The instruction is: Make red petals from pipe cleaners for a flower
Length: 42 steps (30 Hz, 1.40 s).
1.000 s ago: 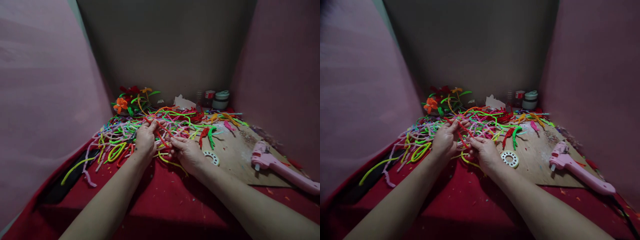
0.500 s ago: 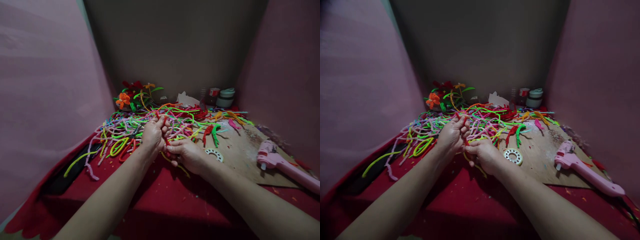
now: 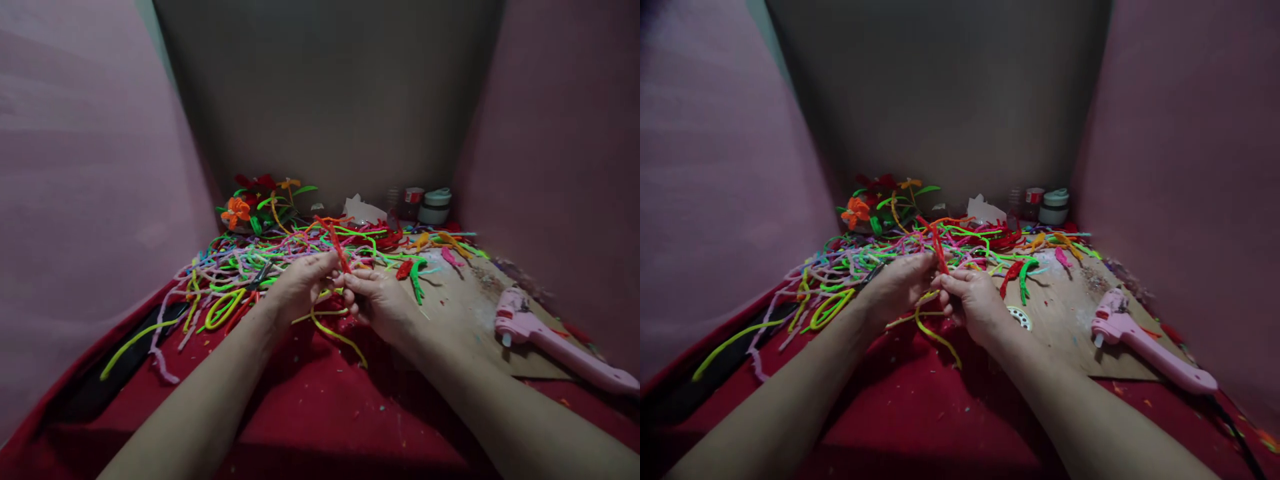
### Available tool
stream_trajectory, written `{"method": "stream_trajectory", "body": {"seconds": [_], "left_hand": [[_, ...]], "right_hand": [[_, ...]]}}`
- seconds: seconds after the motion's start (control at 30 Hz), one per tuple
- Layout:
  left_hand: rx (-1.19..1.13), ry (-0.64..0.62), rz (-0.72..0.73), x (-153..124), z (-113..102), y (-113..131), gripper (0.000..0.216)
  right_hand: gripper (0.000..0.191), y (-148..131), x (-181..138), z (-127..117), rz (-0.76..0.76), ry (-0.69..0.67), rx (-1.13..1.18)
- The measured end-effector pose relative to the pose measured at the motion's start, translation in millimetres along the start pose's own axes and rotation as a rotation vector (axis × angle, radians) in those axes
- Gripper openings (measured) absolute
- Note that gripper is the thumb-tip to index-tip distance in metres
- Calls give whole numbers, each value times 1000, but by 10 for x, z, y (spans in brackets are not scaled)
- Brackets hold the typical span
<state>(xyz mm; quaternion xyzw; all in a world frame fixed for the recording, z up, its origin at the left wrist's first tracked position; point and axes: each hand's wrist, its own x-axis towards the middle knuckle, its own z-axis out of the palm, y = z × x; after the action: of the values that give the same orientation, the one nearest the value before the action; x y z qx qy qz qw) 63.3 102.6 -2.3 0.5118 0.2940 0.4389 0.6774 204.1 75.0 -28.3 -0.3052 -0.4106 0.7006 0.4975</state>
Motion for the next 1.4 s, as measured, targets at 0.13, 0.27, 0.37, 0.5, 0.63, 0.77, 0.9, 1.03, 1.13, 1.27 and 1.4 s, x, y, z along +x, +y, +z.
{"method": "stream_trajectory", "body": {"seconds": [0.13, 0.27, 0.37, 0.5, 0.63, 0.77, 0.9, 1.03, 1.13, 1.27, 1.4], "left_hand": [[169, -29, -54, -57, 88, -77, 20], [97, 75, -61, -42, 65, -20, 18], [52, 119, -61, -27, 25, 4, 21], [-9, 47, -81, -37, 22, -15, 26], [-34, 23, -83, -57, 48, -27, 26], [-19, 50, -60, -66, 46, -15, 24], [-36, -3, -66, -77, 33, -1, 23], [-16, 16, -57, -84, 55, -14, 23], [15, 87, -21, -76, 85, -41, 22], [125, 216, 62, -66, 109, -81, 22], [217, 219, 122, -66, 115, -96, 21]], "right_hand": [[14, 63, 8, -2, 33, -55, 33], [21, 46, 13, -43, 203, -209, 242], [26, 7, 0, -49, 340, -230, 401], [25, -27, -50, 19, 374, -219, 515], [18, -26, -81, 77, 360, -215, 526], [16, -11, -82, 79, 386, -156, 497], [8, -22, -107, 95, 363, -182, 529], [8, -9, -114, 108, 357, -219, 502], [10, 46, -70, 72, 297, -213, 453], [9, 99, 11, -6, 155, -165, 281], [15, 87, 37, -31, 24, -164, 49]]}}
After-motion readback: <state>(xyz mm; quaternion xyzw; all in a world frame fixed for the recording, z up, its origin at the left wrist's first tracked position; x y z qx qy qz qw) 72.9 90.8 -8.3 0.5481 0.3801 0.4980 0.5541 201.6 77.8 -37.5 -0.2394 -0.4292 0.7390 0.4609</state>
